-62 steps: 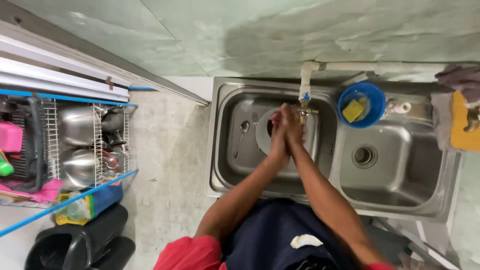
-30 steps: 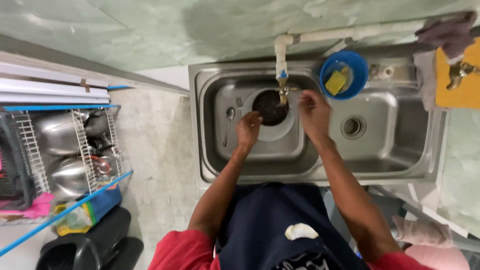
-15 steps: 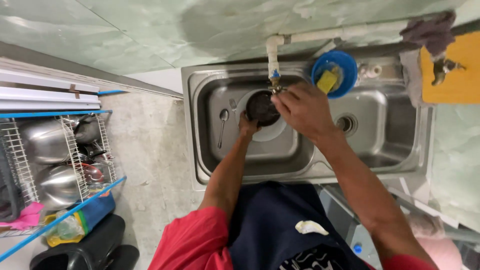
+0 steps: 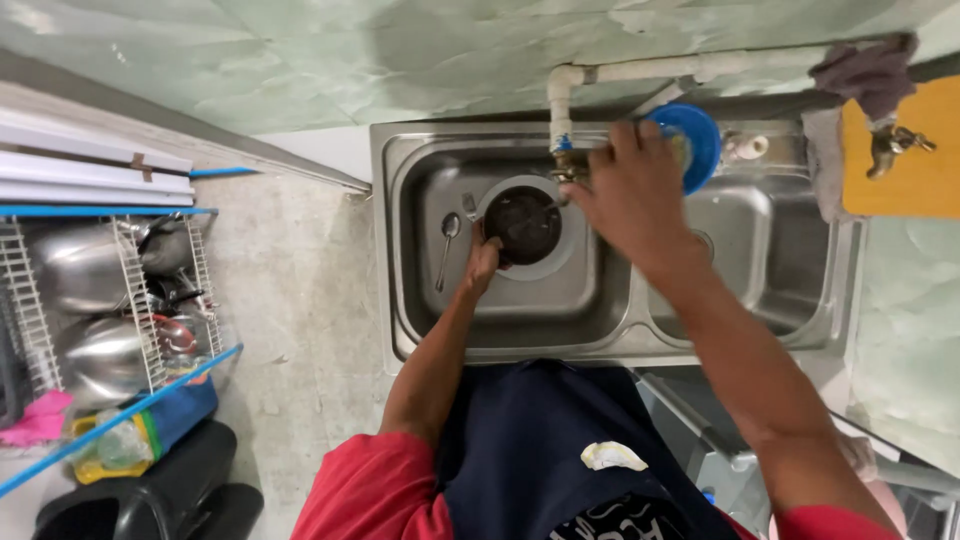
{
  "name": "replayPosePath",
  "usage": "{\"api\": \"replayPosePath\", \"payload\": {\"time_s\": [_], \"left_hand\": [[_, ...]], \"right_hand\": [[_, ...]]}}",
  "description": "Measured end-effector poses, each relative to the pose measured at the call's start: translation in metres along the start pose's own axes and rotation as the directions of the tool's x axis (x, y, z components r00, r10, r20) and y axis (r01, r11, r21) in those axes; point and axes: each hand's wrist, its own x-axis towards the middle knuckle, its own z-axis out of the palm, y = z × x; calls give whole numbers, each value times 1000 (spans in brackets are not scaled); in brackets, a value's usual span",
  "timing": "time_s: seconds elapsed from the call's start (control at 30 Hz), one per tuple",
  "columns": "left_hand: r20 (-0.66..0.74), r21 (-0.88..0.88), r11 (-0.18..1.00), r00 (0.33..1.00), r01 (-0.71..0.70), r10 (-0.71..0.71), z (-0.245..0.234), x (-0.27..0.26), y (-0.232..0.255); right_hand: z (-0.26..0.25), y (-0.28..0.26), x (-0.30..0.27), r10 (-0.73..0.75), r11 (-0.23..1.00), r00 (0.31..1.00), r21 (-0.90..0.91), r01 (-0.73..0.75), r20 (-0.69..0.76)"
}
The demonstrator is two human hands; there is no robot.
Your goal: Chopping ingredients on a cutting board, mixing them in a bowl, and washing dishes in a sink.
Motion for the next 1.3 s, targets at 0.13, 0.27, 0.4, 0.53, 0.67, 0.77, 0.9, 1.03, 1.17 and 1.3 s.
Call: {"api": "replayPosePath", "payload": {"time_s": [0.13,0.27,0.4,0.53,0.67,0.77,0.9,1.03,1.17,1.3], "left_hand": [[-40,50,995,995,-89,91,-11,-7,-4],[-66,221,957,976,-187,206,-33,20,-48],[-30,206,893,909,-401,415,-24,-12,-12],[-153,379,896,940,-229,305,-6,-57,38],[-146,514,649,689,-561,710,3,-60,30],[-178,598,568,598,-565,782,12,-82,51],[-95,750,382,484,-539,870,4,-91,68],[86,753,110,263,-649,961,-9,-106,105],[62,752,137,276,-645,959,-12,-104,105],[-306,379,676,604,-632,736,-28,-66,65]], "right_hand": [[-18,3,2,-114,974,927,225,33,356],[-24,11,10,-363,929,925,-31,368,111],[-22,21,21,-408,911,902,2,412,142],[-21,24,25,-366,902,900,-149,406,238],[-2,25,3,-320,941,938,-71,331,132],[20,22,-33,-107,959,987,249,134,-119],[58,30,-84,365,704,931,661,-260,-23],[86,63,-130,612,601,787,696,-393,-84],[94,95,-135,634,668,749,626,-402,-195],[119,126,-113,599,696,794,560,-451,-106]]}}
